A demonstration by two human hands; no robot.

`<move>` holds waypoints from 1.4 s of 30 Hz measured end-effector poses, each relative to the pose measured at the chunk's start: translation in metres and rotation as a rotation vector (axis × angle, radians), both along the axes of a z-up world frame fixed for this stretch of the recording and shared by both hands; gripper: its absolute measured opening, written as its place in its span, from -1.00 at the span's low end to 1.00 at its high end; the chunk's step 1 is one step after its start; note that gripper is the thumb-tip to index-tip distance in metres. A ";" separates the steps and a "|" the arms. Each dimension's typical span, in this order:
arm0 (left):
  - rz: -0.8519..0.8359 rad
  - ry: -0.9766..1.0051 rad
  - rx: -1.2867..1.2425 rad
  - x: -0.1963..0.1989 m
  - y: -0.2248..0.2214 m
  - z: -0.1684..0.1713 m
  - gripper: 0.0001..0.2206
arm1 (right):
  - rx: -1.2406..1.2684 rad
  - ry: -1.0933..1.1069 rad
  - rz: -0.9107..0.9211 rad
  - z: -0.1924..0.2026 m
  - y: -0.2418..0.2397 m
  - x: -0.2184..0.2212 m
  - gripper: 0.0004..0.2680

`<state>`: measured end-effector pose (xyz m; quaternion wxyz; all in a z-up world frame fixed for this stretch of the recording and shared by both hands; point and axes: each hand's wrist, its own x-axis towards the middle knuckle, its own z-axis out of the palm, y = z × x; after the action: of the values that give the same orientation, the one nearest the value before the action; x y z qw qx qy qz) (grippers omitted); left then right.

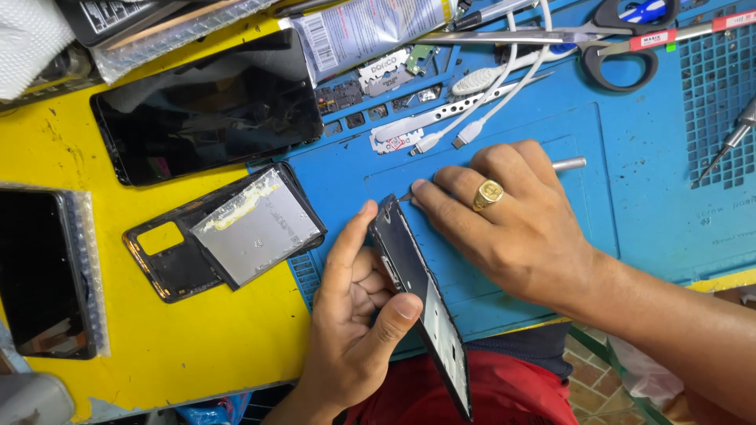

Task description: Cleaning adhesive residue and dirt from a mobile phone frame using a scraper and a toothbrush.

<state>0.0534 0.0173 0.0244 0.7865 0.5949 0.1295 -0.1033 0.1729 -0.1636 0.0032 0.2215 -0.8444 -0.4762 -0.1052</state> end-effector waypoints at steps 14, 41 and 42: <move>0.007 -0.033 0.078 -0.002 -0.002 -0.003 -0.28 | 0.018 0.142 -0.064 0.009 -0.036 -0.077 -0.89; -0.010 -0.029 0.106 -0.001 0.000 -0.002 -0.27 | 0.011 0.090 -0.017 0.008 -0.022 -0.047 -0.86; -0.014 -0.040 0.095 -0.001 0.001 -0.002 -0.28 | -0.007 0.097 -0.006 0.009 -0.023 -0.049 -0.85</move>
<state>0.0519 0.0184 0.0223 0.7592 0.6344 0.1142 -0.0907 0.1243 -0.1863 0.0127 0.2411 -0.8507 -0.4627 -0.0634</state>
